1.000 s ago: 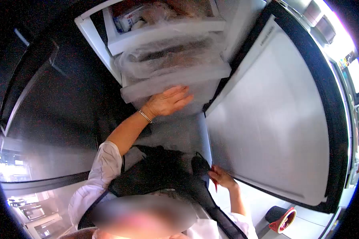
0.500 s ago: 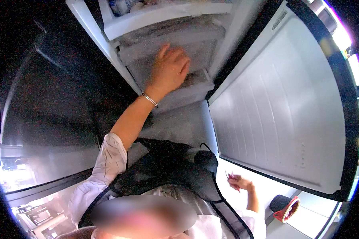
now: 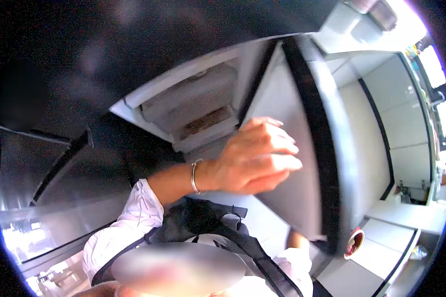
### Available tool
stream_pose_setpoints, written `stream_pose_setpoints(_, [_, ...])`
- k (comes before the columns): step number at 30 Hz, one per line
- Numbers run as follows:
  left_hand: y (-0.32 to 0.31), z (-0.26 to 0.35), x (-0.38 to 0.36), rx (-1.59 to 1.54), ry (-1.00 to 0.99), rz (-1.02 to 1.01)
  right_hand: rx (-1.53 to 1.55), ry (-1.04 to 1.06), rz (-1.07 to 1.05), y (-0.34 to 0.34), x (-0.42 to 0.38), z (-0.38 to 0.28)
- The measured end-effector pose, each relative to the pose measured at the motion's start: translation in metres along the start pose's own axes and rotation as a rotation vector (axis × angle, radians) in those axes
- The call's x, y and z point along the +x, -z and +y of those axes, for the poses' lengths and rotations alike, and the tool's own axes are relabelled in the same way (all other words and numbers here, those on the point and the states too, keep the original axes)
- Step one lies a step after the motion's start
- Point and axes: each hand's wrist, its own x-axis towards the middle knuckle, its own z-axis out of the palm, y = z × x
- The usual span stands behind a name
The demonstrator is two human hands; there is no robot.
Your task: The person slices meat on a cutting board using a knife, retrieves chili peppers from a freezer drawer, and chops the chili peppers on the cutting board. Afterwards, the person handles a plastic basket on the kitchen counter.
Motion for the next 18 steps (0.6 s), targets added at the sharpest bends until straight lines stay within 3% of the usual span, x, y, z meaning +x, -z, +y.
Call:
stream_pose_setpoints(1, [0.009,0.0,0.016,-0.037,-0.001,0.063,0.007,0.071,0.004,-0.005,0.012,-0.043])
stream_pose_setpoints(4, [-0.031,-0.073,0.08,-0.122,0.016,-0.132,0.068,0.288,0.013,0.023,0.084,-0.143])
stream_pose_setpoints(5, [-0.048,-0.084,0.072,-0.189,0.03,-0.237,0.1,0.329,0.037,0.026,0.104,-0.154])
stream_pose_setpoints(7, [-0.103,-0.082,0.041,-0.182,0.151,-0.688,0.101,0.345,0.084,0.024,0.142,-0.112])
stream_pose_setpoints(8, [-0.144,-0.071,0.016,-0.11,0.271,-0.944,0.062,0.327,0.102,0.016,0.16,-0.056])
stream_pose_setpoints(9, [-0.19,-0.058,-0.014,-0.019,0.387,-1.196,-0.139,0.215,-0.013,0.043,0.131,-0.006])
stream_pose_setpoints(10, [-0.237,-0.052,-0.057,0.097,0.368,-1.312,-0.128,0.169,0.0,0.015,0.167,0.085])
stream_pose_setpoints(11, [-0.289,-0.04,-0.095,0.22,0.343,-1.42,-0.521,0.335,-0.087,0.009,0.183,0.175])
stream_pose_setpoints(13, [-0.416,0.022,-0.137,0.368,0.481,-1.21,-0.378,0.231,-0.194,-0.023,0.243,0.366])
stream_pose_setpoints(16, [-0.592,0.08,-0.207,0.743,0.435,-1.288,-0.229,0.157,-0.183,-0.066,0.308,0.634])
stream_pose_setpoints(18, [-0.686,0.096,-0.25,0.954,0.454,-1.349,-0.047,0.091,-0.158,-0.091,0.32,0.764])
